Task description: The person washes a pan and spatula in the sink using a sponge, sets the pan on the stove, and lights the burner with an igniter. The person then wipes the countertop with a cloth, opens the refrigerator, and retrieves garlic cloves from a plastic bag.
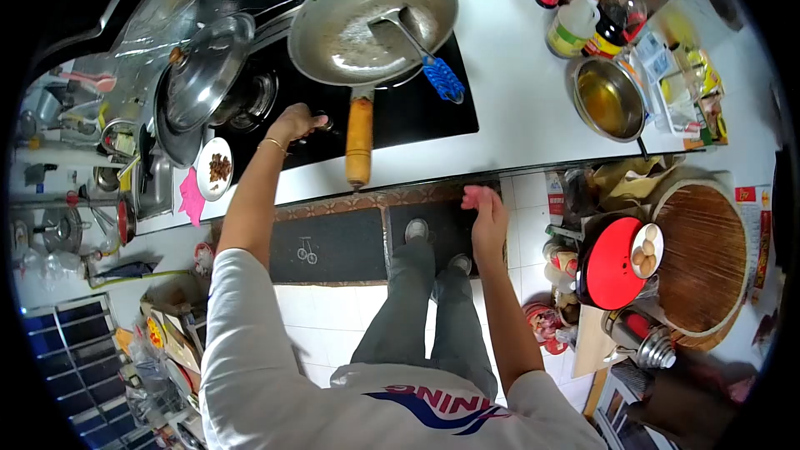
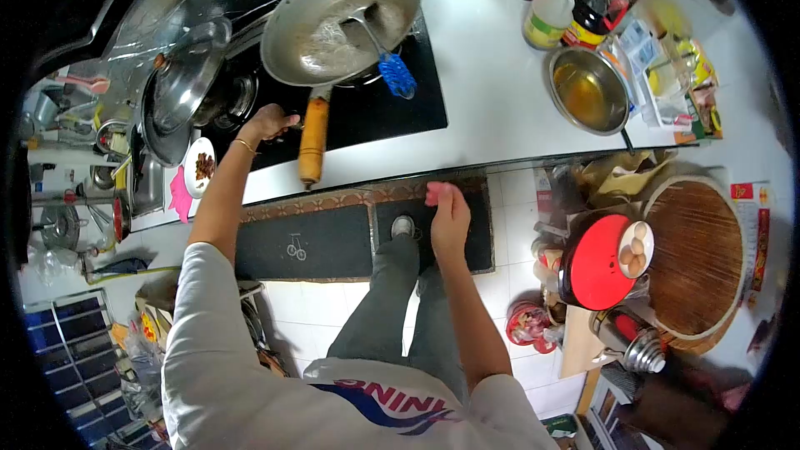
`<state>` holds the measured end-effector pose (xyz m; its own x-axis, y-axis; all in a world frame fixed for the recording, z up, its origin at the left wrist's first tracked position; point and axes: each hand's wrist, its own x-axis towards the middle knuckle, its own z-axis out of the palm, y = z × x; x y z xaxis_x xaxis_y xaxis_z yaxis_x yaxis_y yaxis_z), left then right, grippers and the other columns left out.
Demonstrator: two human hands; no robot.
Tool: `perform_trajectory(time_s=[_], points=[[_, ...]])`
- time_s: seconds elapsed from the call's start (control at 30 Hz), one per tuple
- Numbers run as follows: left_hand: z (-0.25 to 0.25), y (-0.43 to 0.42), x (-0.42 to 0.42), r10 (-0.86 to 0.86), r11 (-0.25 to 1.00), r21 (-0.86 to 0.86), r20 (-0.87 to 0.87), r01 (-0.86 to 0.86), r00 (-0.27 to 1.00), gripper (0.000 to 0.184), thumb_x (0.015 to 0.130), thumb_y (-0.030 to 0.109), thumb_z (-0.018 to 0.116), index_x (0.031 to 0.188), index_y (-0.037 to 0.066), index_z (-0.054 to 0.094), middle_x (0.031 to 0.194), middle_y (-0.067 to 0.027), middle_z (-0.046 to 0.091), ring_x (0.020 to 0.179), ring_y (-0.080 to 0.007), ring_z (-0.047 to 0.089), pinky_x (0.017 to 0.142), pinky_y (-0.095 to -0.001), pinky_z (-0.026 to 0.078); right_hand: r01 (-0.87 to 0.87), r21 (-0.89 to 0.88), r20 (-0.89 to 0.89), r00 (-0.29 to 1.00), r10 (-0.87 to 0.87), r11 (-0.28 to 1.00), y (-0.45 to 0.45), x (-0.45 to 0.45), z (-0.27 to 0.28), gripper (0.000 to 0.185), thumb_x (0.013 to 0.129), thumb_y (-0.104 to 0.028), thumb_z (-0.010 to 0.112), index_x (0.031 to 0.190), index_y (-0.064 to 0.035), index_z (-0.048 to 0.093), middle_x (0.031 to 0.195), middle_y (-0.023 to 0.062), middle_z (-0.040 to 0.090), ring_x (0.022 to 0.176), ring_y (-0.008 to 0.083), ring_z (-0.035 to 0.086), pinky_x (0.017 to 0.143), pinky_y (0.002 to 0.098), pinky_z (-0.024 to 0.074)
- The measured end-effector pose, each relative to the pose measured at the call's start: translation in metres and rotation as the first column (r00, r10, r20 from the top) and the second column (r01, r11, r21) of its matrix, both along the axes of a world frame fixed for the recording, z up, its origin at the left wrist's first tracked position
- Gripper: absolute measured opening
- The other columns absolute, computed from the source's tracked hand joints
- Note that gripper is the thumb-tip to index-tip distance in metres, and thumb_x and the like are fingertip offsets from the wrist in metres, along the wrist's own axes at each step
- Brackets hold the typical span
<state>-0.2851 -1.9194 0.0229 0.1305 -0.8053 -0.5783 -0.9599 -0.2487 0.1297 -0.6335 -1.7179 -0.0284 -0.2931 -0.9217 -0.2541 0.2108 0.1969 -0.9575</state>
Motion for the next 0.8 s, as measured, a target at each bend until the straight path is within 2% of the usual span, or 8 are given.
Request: perform_trajectory(time_s=[0.1,0.2,0.3,0.37,0.53,0.57,0.7,0.8], points=[[-0.003,-0.006,0.002,0.175,0.980,0.114,-0.117,-0.162,0.978,0.055,0.079,0.050,0.061,0.060,-0.001,0.053,0.052,-0.0054,0.049,0.039,-0.0135,0.042,0.035,-0.0269,0.031,0.012,0.029,0.073,0.997,-0.014,0.999,0.025,0.001,-0.025,0.034,0.095,-0.024,0.040,0.091,0.0029,0.061,0.079,0.0071,0.061,0.071,0.0127,0.056,0.068,0.0253,0.0446],[-0.014,0.001,0.004,0.449,0.893,0.159,-0.286,-0.421,0.846,0.049,0.083,0.047,0.057,0.064,0.002,0.052,0.051,0.0005,0.042,0.039,-0.0072,0.034,0.033,-0.0208,0.025,0.038,0.045,0.167,0.985,-0.045,0.998,0.031,0.007,-0.042,0.032,0.095,-0.023,0.041,0.091,0.0019,0.060,0.080,0.0064,0.060,0.072,0.0118,0.054,0.068,0.0248,0.0438],[-0.019,0.014,-0.001,0.604,0.779,0.242,-0.537,-0.578,0.589,0.034,0.090,0.035,0.053,0.073,0.006,0.055,0.054,0.0041,0.040,0.039,-0.0036,0.033,0.034,-0.0151,0.025,0.038,0.032,0.207,0.977,-0.044,0.999,0.026,0.017,-0.041,0.031,0.094,-0.024,0.043,0.092,0.0008,0.060,0.080,0.0056,0.059,0.073,0.0112,0.053,0.069,0.0242,0.0429],[-0.006,0.026,-0.022,0.652,0.691,0.221,-0.601,-0.688,0.461,0.017,0.088,0.020,0.052,0.079,0.007,0.058,0.055,0.0027,0.044,0.041,-0.0076,0.040,0.037,-0.0226,0.036,0.011,-0.068,0.176,0.984,0.001,0.998,0.022,0.024,-0.041,0.031,0.094,-0.025,0.044,0.092,0.0012,0.060,0.080,0.0055,0.059,0.074,0.0115,0.054,0.070,0.0242,0.0432],[-0.038,0.014,0.023,0.798,0.464,0.685,-0.599,-0.561,-0.071,0.031,0.082,0.032,0.062,0.077,0.003,0.053,0.053,0.0031,0.045,0.041,-0.0089,0.041,0.038,-0.0217,0.033,0.054,-0.084,0.172,0.984,-0.039,0.995,0.026,0.050,-0.074,0.026,0.093,-0.022,0.046,0.091,0.0006,0.060,0.078,0.0073,0.060,0.073,0.0131,0.055,0.070,0.0261,0.0444],[-0.043,0.013,0.030,0.812,0.467,0.754,-0.572,-0.462,-0.115,0.033,0.081,0.033,0.063,0.073,0.003,0.051,0.052,0.0048,0.042,0.040,-0.0072,0.038,0.037,-0.0195,0.029,0.054,-0.093,0.179,0.983,-0.036,0.994,0.030,0.059,-0.082,0.026,0.093,-0.022,0.046,0.091,0.0006,0.060,0.078,0.0073,0.060,0.073,0.0131,0.055,0.070,0.0261,0.0444],[-0.025,0.027,-0.030,0.764,0.340,0.430,-0.645,-0.836,-0.021,0.039,0.091,0.038,0.048,0.063,0.011,0.044,0.047,0.0086,0.030,0.036,-0.0034,0.023,0.034,-0.0181,0.017,-0.013,-0.144,0.147,0.989,0.034,0.990,0.069,0.105,-0.117,0.025,0.092,-0.020,0.047,0.087,0.0017,0.060,0.074,0.0089,0.058,0.070,0.0172,0.055,0.064,0.0285,0.0421],[-0.029,0.028,-0.029,0.733,0.348,0.431,-0.679,-0.833,-0.045,0.038,0.092,0.036,0.046,0.063,0.011,0.044,0.046,0.0085,0.030,0.036,-0.0043,0.024,0.035,-0.0189,0.018,-0.067,-0.108,0.162,0.983,0.084,0.992,0.099,0.122,-0.123,0.027,0.091,-0.022,0.049,0.087,0.0018,0.060,0.074,0.0102,0.058,0.070,0.0182,0.055,0.065,0.0289,0.0420]])
